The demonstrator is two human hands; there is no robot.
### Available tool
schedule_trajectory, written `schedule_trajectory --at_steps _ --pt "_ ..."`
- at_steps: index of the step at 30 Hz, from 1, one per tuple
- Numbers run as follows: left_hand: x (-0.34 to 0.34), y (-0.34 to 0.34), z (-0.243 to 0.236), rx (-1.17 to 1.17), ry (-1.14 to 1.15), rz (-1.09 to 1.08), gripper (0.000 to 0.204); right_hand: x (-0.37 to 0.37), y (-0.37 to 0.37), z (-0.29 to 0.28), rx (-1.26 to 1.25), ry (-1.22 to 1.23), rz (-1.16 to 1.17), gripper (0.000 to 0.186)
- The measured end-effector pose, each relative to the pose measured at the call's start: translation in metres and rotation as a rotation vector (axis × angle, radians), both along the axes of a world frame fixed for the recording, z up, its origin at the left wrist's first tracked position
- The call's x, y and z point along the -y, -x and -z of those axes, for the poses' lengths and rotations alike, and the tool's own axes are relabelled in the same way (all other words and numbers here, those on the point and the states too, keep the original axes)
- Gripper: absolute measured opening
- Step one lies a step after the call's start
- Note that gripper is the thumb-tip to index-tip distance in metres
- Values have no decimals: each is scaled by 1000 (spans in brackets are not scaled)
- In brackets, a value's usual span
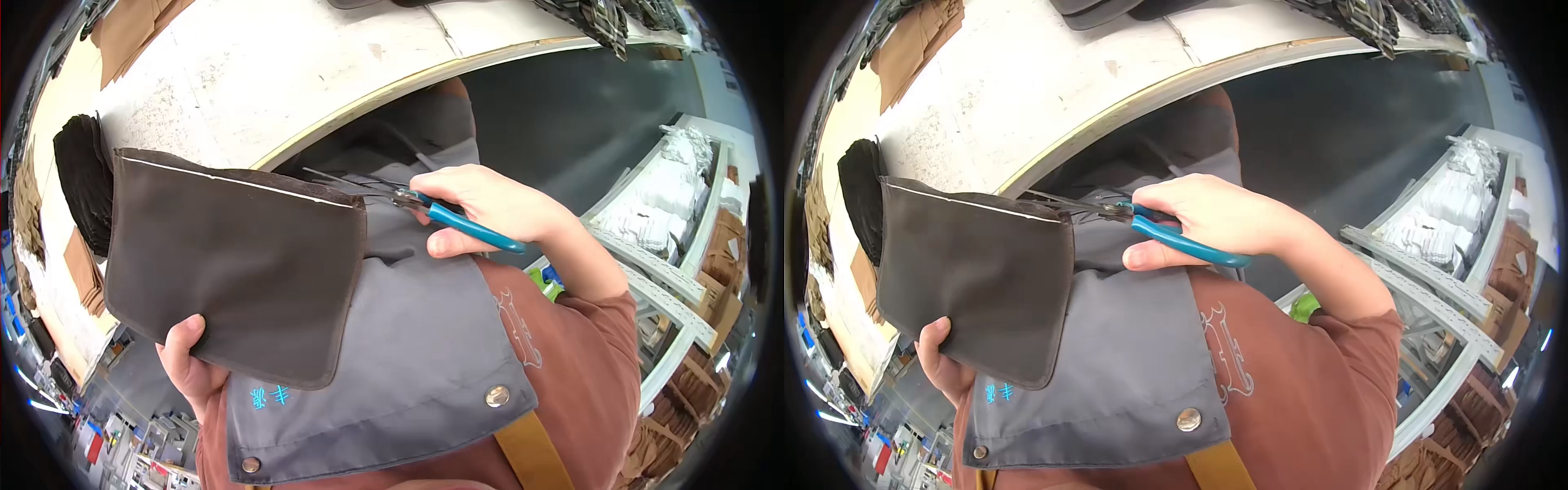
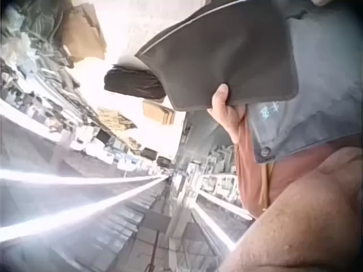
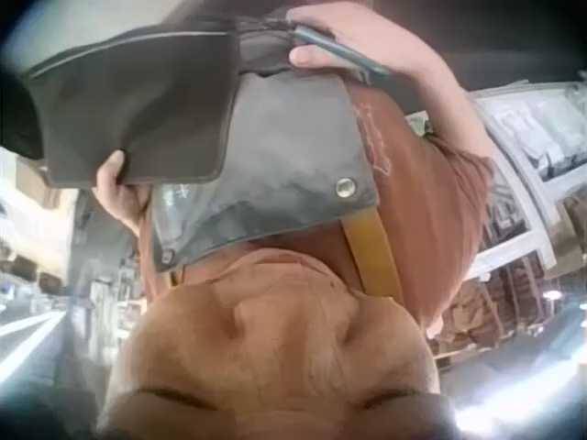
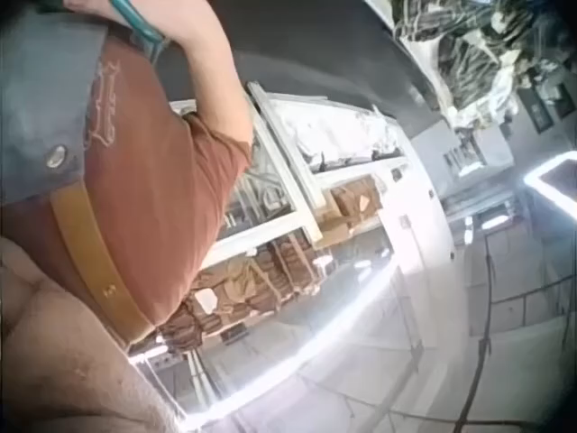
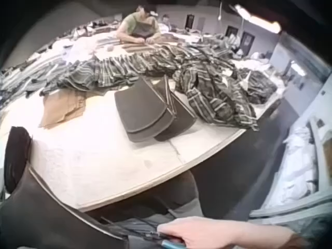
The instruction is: Trimming the excess edges of leather pieces using scissors.
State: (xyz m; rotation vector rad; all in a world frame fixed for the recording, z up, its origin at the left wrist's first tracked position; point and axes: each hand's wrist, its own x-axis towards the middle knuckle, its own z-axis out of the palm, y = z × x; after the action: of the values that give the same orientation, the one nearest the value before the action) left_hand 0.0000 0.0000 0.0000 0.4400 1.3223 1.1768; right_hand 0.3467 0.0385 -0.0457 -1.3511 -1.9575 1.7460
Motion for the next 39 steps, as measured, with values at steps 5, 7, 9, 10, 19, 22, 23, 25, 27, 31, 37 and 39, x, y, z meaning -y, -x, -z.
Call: schedule_trajectory --at_steps 5,7,9,10,19,22,23,25,27,31,37,39 --pt "3 -11 -2 -6 56 -61 51 -3 -3 -6 47 96 -96 62" --pt "4 2 3 13 44 3 51 -2 -3 -7 41 110 -84 63" --pt "5 7 6 38 31 65 52 -2 -4 -6 40 125 -73 63" --pt "5 6 7 58 26 63 52 -2 -5 -3 34 81 -74 63" --pt "2 5 8 46 28 41 53 -8 1 -2 4 -2 -54 64" --pt "1 4 8 42 36 19 53 -8 2 -3 5 15 -45 65" --pt "0 2 6 41 46 17 53 -8 0 -5 16 23 -37 65" --pt "-1 -2 2 50 66 -2 51 -8 2 -6 -22 39 -22 64" --pt "-2 -6 -3 47 78 -20 50 -7 -1 -7 -40 68 7 61" --pt "-6 -8 -3 147 78 10 44 -3 -3 -10 -58 128 88 59" --pt "-8 -4 0 130 128 63 50 -6 0 -11 -34 83 97 58" --pt "-9 -3 0 140 120 73 50 -6 1 -14 -38 108 123 56"
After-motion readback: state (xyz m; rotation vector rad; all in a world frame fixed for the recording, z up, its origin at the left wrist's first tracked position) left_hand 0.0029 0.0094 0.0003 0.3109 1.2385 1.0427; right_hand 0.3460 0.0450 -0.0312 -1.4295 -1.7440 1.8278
